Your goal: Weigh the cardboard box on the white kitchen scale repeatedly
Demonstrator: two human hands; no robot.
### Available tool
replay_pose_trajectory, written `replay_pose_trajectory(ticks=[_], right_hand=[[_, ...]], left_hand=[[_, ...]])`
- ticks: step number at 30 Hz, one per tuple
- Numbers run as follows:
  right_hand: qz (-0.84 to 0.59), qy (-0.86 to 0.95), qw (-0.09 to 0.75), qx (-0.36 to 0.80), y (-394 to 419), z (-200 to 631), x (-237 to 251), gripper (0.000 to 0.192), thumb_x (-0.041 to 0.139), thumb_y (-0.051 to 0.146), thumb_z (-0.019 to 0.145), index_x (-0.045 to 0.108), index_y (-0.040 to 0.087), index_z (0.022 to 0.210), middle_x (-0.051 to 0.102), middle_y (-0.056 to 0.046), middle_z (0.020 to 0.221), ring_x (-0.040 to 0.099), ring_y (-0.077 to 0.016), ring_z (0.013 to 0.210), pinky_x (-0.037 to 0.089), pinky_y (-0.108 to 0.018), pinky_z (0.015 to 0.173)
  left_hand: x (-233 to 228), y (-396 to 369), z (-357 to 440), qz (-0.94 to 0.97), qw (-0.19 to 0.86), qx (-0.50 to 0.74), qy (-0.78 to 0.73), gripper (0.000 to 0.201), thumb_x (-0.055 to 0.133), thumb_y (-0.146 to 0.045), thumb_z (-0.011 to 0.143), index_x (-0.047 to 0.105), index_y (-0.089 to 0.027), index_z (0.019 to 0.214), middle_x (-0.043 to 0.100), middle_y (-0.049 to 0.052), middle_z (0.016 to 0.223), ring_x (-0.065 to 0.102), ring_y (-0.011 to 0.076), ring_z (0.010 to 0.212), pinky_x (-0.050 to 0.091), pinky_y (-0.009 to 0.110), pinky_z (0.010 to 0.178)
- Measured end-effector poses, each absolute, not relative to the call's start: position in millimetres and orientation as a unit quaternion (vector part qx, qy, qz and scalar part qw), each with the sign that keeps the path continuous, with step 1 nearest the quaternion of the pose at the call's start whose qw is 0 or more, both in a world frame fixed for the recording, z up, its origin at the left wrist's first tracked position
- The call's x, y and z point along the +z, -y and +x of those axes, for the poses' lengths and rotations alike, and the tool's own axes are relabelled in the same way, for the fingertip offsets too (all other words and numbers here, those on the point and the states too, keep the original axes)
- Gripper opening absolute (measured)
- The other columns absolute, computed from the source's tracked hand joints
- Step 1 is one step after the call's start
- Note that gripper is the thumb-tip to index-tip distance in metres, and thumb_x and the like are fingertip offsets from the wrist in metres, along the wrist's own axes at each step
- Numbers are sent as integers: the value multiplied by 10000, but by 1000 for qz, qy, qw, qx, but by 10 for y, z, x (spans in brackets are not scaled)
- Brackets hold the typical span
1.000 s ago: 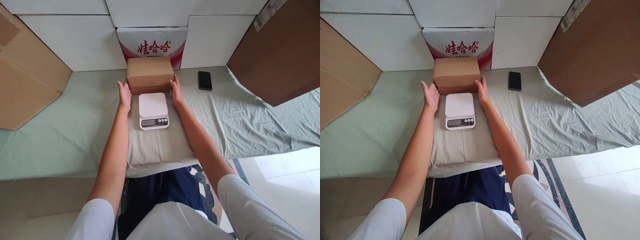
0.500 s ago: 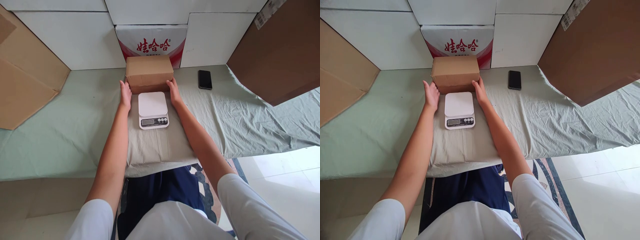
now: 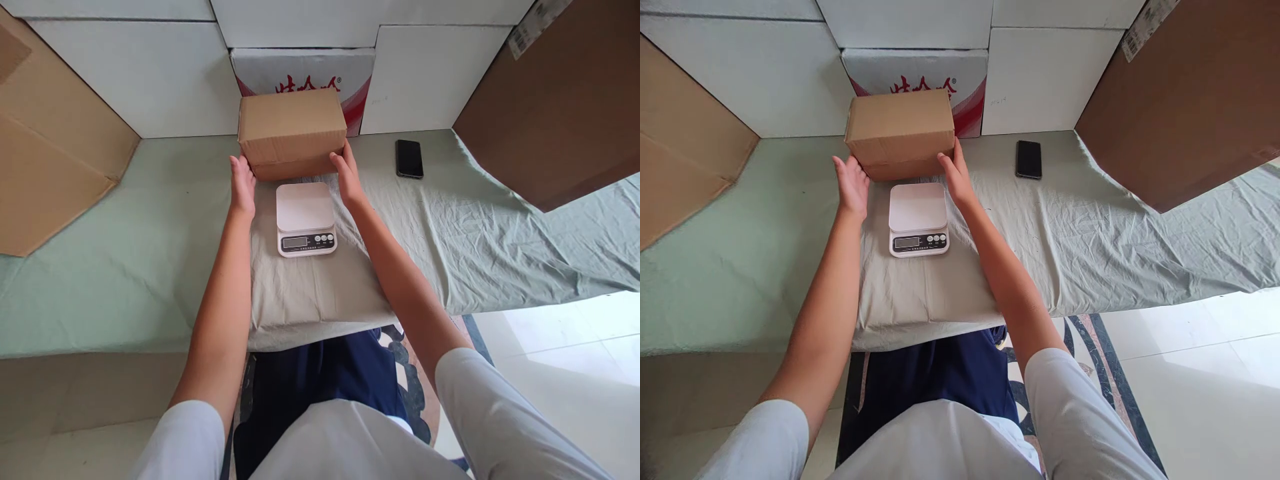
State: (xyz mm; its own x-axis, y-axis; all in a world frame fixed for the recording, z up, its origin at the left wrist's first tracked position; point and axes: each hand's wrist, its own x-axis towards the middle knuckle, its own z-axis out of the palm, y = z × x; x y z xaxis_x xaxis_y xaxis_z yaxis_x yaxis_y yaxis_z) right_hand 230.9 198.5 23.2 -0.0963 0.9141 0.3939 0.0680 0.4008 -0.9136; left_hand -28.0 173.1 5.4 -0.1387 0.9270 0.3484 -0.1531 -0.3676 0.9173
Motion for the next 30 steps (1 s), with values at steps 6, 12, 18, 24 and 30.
replay_pose_trajectory(ticks=[6,12,18,24,30], right_hand=[[-370,641,551,386,-1703,2303,520,781,435,799,899,367,379,1553,412,51,1696,220,-248,1674,160,-508,1415],[-344,661,530,405,-1028,2487,560,781,459,782,899,359,380,1561,356,46,1733,217,-258,1674,177,-509,1411],[-343,639,529,440,-494,2599,244,805,469,737,918,268,377,1609,279,25,1768,234,-241,1672,212,-472,1409],[-362,615,530,458,-433,2592,138,885,479,781,889,219,383,1636,194,58,1800,172,-214,1693,176,-452,1422],[-350,591,545,482,-473,2606,80,886,494,765,889,202,412,1647,172,115,1799,142,-239,1702,139,-475,1428]], left_hand=[[409,-1326,-262,517,408,659,-364,1003,247,-1046,710,686,-310,1230,589,81,1552,439,291,1553,332,446,1286],[483,-565,-151,528,415,639,-375,985,245,-1036,723,700,-379,1300,596,38,1553,401,309,1582,377,440,1267],[258,-81,-29,527,407,637,-388,889,270,-945,838,660,-364,1387,564,55,1599,421,315,1574,350,470,1290],[161,-59,0,524,399,638,-400,921,206,-935,851,633,-335,1403,535,84,1625,428,311,1571,351,472,1285],[191,-82,17,543,394,624,-402,985,185,-966,818,615,-325,1431,531,89,1628,417,334,1578,346,508,1289]])
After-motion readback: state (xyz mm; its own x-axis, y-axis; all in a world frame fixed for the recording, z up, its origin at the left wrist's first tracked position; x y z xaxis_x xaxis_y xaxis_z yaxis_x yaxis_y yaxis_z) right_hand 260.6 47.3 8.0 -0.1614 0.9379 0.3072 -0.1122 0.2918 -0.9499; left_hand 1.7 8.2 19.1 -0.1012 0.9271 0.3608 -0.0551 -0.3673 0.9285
